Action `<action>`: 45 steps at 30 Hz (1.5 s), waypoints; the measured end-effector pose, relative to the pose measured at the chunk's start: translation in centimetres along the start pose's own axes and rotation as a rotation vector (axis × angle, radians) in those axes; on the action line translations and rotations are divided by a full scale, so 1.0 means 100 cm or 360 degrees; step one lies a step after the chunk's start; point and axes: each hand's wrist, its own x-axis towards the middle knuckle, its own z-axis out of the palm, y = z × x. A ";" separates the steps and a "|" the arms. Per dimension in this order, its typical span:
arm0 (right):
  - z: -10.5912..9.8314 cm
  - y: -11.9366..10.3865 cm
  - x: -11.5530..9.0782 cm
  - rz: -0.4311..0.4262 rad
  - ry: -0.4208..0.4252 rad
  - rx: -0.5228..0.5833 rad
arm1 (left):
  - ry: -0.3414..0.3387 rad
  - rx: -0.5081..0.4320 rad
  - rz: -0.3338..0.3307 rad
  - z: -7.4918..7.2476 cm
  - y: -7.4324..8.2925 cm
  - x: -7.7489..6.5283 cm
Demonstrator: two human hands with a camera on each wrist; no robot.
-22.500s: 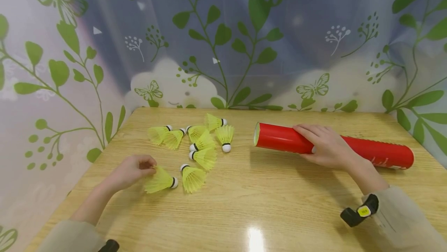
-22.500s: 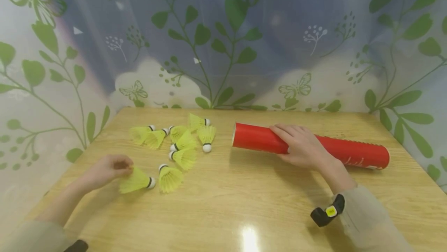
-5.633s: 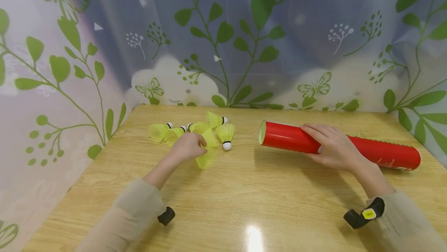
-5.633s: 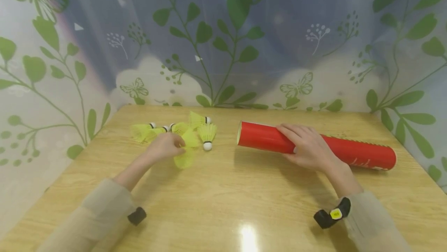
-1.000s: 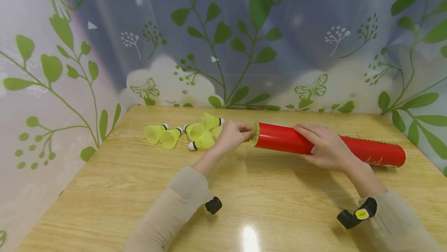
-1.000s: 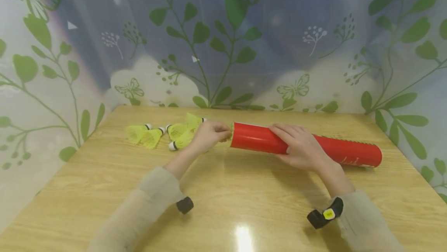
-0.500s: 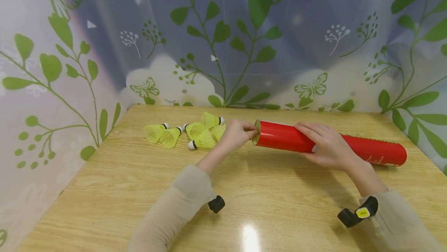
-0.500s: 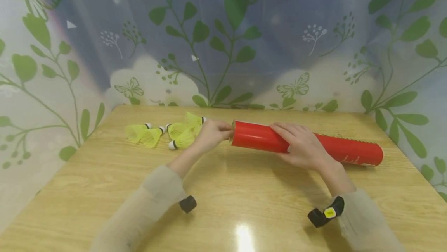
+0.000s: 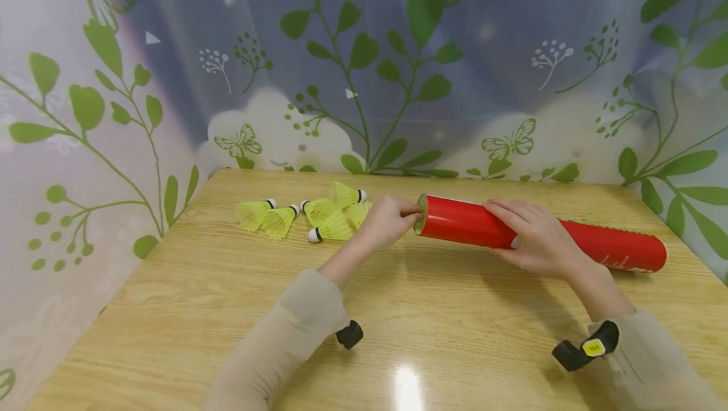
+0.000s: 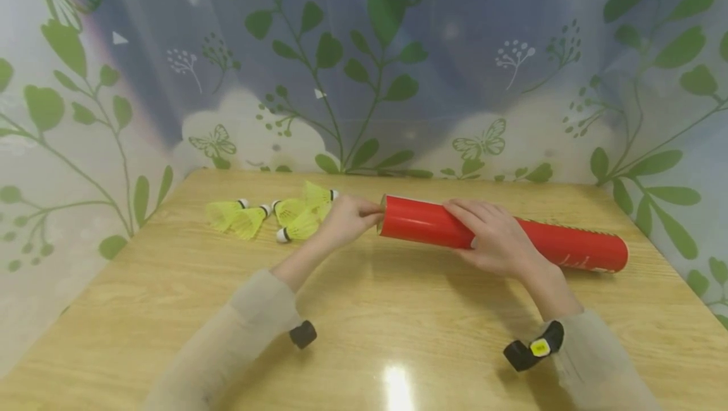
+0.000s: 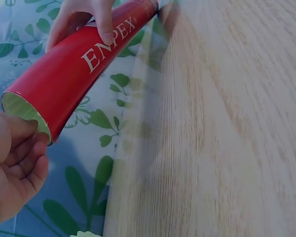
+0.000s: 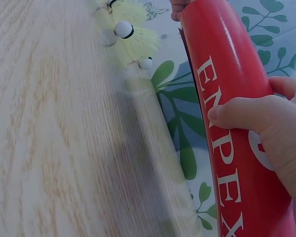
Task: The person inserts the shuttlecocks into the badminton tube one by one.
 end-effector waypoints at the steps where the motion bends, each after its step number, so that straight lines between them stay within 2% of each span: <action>1: 0.000 0.000 0.000 -0.0002 0.0003 -0.0001 | 0.0000 0.0001 0.0018 -0.001 0.000 -0.001; 5: 0.001 0.000 0.001 -0.0002 0.0026 -0.0015 | 0.0014 0.0000 0.0037 -0.002 -0.001 -0.004; 14: 0.003 -0.001 0.001 -0.0001 0.0049 -0.0029 | 0.0052 0.0025 -0.0014 -0.013 -0.010 -0.012; 24: 0.004 -0.001 0.002 0.0005 0.0029 -0.0036 | 0.0035 0.0050 -0.0134 -0.034 -0.030 -0.026; 31: 0.005 0.000 0.001 0.0015 0.0010 -0.0033 | 0.0084 0.0087 -0.0277 -0.054 -0.047 -0.037; 36: 0.004 0.000 -0.001 0.0038 -0.0021 -0.0030 | 0.0153 0.0185 -0.0379 -0.069 -0.061 -0.049; 42: 0.004 -0.001 -0.001 0.0050 -0.0033 -0.0058 | 0.0176 0.0153 -0.0492 -0.086 -0.080 -0.065; 45: 0.004 -0.001 -0.001 0.0046 -0.0032 -0.0058 | 0.0228 0.0143 -0.0542 -0.094 -0.091 -0.073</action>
